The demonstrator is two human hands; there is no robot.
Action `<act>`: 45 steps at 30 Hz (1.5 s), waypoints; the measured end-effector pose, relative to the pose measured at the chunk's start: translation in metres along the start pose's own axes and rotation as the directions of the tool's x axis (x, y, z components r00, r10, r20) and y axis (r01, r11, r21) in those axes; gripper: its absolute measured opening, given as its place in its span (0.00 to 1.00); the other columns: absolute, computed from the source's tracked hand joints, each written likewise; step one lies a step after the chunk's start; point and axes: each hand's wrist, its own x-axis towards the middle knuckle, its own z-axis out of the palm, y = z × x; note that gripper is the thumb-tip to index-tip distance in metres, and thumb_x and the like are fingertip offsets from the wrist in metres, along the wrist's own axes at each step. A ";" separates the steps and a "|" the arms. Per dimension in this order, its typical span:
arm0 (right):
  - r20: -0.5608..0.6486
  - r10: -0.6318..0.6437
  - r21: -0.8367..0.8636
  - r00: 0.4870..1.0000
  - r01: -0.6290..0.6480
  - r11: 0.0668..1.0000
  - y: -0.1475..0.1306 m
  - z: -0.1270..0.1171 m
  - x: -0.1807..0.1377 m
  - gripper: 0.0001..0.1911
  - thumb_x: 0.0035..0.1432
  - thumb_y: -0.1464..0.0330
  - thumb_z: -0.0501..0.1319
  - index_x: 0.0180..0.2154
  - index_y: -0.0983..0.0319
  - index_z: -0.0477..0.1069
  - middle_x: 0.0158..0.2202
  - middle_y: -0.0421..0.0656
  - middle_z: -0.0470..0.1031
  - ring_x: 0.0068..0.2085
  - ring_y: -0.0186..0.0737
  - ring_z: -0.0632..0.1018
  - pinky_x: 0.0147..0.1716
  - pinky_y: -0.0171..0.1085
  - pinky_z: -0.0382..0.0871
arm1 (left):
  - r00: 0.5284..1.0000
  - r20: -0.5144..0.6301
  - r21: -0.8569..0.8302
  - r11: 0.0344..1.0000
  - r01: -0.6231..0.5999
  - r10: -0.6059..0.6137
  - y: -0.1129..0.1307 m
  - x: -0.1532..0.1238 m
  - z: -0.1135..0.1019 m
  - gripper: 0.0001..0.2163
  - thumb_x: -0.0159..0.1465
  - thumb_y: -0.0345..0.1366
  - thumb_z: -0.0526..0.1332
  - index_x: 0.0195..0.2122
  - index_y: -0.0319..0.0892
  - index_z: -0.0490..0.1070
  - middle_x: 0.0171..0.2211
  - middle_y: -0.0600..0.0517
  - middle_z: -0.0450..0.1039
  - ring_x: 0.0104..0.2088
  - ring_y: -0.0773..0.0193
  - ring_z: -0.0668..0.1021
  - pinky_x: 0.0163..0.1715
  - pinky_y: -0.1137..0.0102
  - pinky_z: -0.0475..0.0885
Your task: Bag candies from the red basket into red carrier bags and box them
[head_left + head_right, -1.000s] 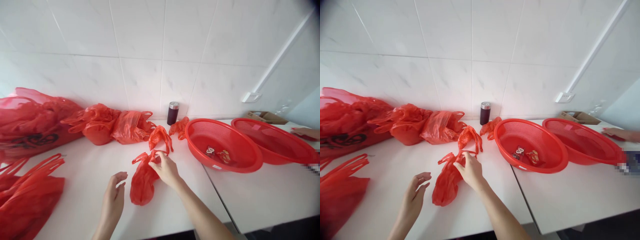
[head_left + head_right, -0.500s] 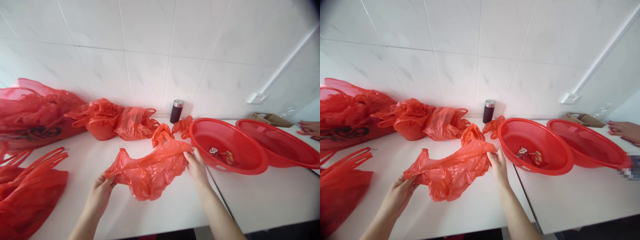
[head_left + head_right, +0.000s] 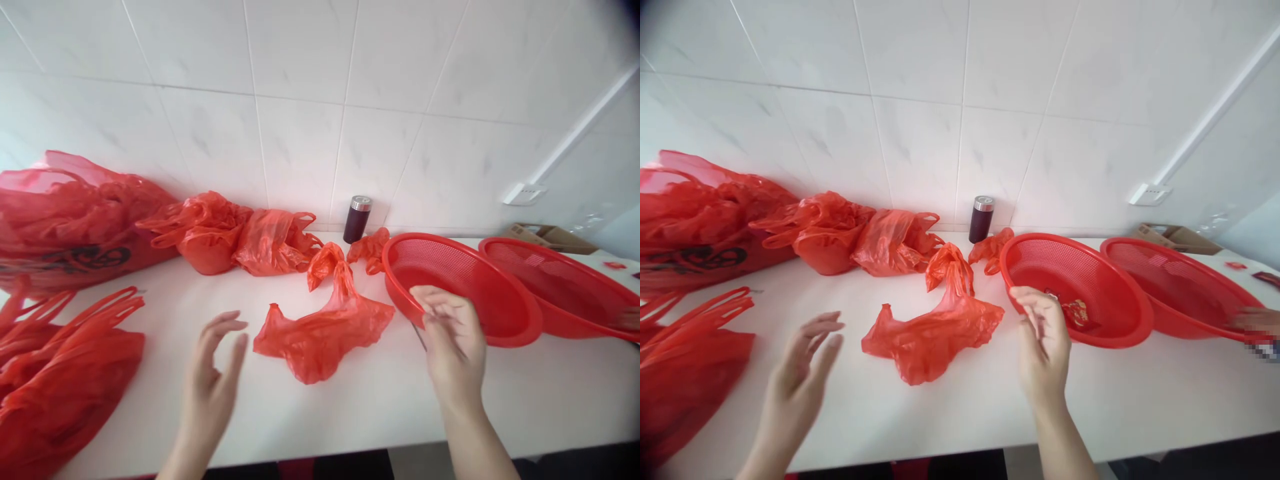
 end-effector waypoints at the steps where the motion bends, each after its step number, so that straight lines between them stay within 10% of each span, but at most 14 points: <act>1: 0.055 -0.052 -0.029 0.997 0.053 0.998 -0.011 0.007 -0.002 0.09 0.61 0.73 0.52 0.42 0.57 0.66 0.46 0.45 0.72 0.50 0.41 0.74 0.52 0.44 0.66 | 0.989 0.079 0.111 0.985 -0.133 0.124 0.007 -0.003 0.011 0.09 0.63 0.41 0.58 0.43 0.47 0.71 0.52 0.46 0.70 0.54 0.51 0.71 0.52 0.56 0.67; 6: 0.667 -0.066 -0.297 0.742 0.346 0.890 -0.006 0.058 0.006 0.16 0.60 0.74 0.54 0.49 0.58 0.67 0.47 0.46 0.74 0.49 0.42 0.74 0.48 0.41 0.67 | 0.800 0.537 0.413 0.744 -0.526 0.267 0.011 0.006 0.075 0.28 0.57 0.38 0.65 0.59 0.46 0.63 0.59 0.43 0.66 0.59 0.43 0.65 0.57 0.48 0.58; 11: 0.818 0.211 -0.517 0.535 0.524 0.677 0.025 0.066 0.025 0.10 0.54 0.76 0.58 0.38 0.62 0.73 0.35 0.46 0.78 0.40 0.46 0.76 0.46 0.45 0.64 | 0.707 0.693 0.520 0.580 -0.627 0.143 -0.005 0.026 0.095 0.31 0.50 0.36 0.70 0.57 0.43 0.66 0.45 0.41 0.76 0.50 0.41 0.72 0.57 0.40 0.51; 16: 0.846 0.269 -0.378 0.460 0.163 0.911 0.010 0.050 0.026 0.08 0.59 0.64 0.57 0.30 0.59 0.70 0.26 0.37 0.72 0.28 0.34 0.71 0.29 0.33 0.63 | 0.651 0.710 0.468 0.512 -0.720 0.268 -0.005 0.030 0.085 0.08 0.58 0.27 0.59 0.36 0.43 0.74 0.30 0.47 0.75 0.37 0.51 0.75 0.57 0.42 0.52; 20: 0.843 0.302 -0.327 0.444 -0.023 0.945 0.009 0.052 0.015 0.19 0.66 0.57 0.46 0.30 0.59 0.67 0.26 0.37 0.70 0.27 0.33 0.70 0.28 0.33 0.62 | 0.619 0.673 0.409 0.494 -0.767 0.405 0.010 0.037 0.077 0.11 0.61 0.23 0.52 0.30 0.43 0.71 0.26 0.52 0.71 0.33 0.58 0.73 0.59 0.49 0.55; 24: 0.828 0.410 -0.496 0.382 0.160 0.853 0.019 0.052 0.005 0.11 0.62 0.65 0.52 0.40 0.56 0.73 0.29 0.40 0.75 0.30 0.39 0.75 0.29 0.35 0.64 | 0.553 0.691 0.303 0.508 -0.806 0.465 0.015 0.038 0.068 0.14 0.57 0.19 0.52 0.31 0.45 0.72 0.36 0.50 0.73 0.38 0.58 0.73 0.61 0.47 0.51; 27: 0.728 0.516 -0.683 0.452 0.403 0.609 0.029 0.042 0.008 0.32 0.53 0.66 0.62 0.60 0.58 0.62 0.34 0.49 0.77 0.37 0.52 0.78 0.34 0.42 0.66 | 0.507 0.772 0.253 0.546 -0.798 0.384 0.006 0.036 0.057 0.15 0.53 0.18 0.56 0.31 0.46 0.74 0.42 0.50 0.75 0.44 0.55 0.74 0.61 0.39 0.42; 32: 0.605 0.441 -0.795 0.662 0.479 0.371 0.044 0.021 0.022 0.47 0.52 0.63 0.65 0.68 0.57 0.43 0.48 0.59 0.72 0.45 0.58 0.76 0.40 0.48 0.67 | 0.605 0.778 0.426 0.563 -0.708 0.171 -0.006 0.044 0.032 0.12 0.52 0.22 0.64 0.27 0.49 0.78 0.53 0.49 0.72 0.57 0.41 0.67 0.55 0.29 0.36; 38: 0.578 0.348 -0.806 0.738 0.453 0.381 0.031 0.019 0.014 0.49 0.53 0.64 0.64 0.68 0.50 0.36 0.57 0.59 0.65 0.43 0.57 0.77 0.36 0.47 0.69 | 0.819 0.571 0.644 0.593 -0.483 0.048 0.022 0.040 0.033 0.17 0.51 0.54 0.67 0.33 0.47 0.81 0.61 0.42 0.63 0.61 0.27 0.59 0.53 0.28 0.45; 45: 0.764 0.275 -0.607 0.583 0.508 0.610 0.030 0.054 -0.022 0.17 0.60 0.78 0.49 0.47 0.63 0.69 0.35 0.49 0.77 0.37 0.48 0.79 0.33 0.39 0.68 | 0.810 0.532 0.615 0.546 -0.569 0.245 0.021 0.009 0.091 0.09 0.60 0.32 0.60 0.24 0.42 0.77 0.63 0.45 0.60 0.63 0.33 0.56 0.56 0.31 0.45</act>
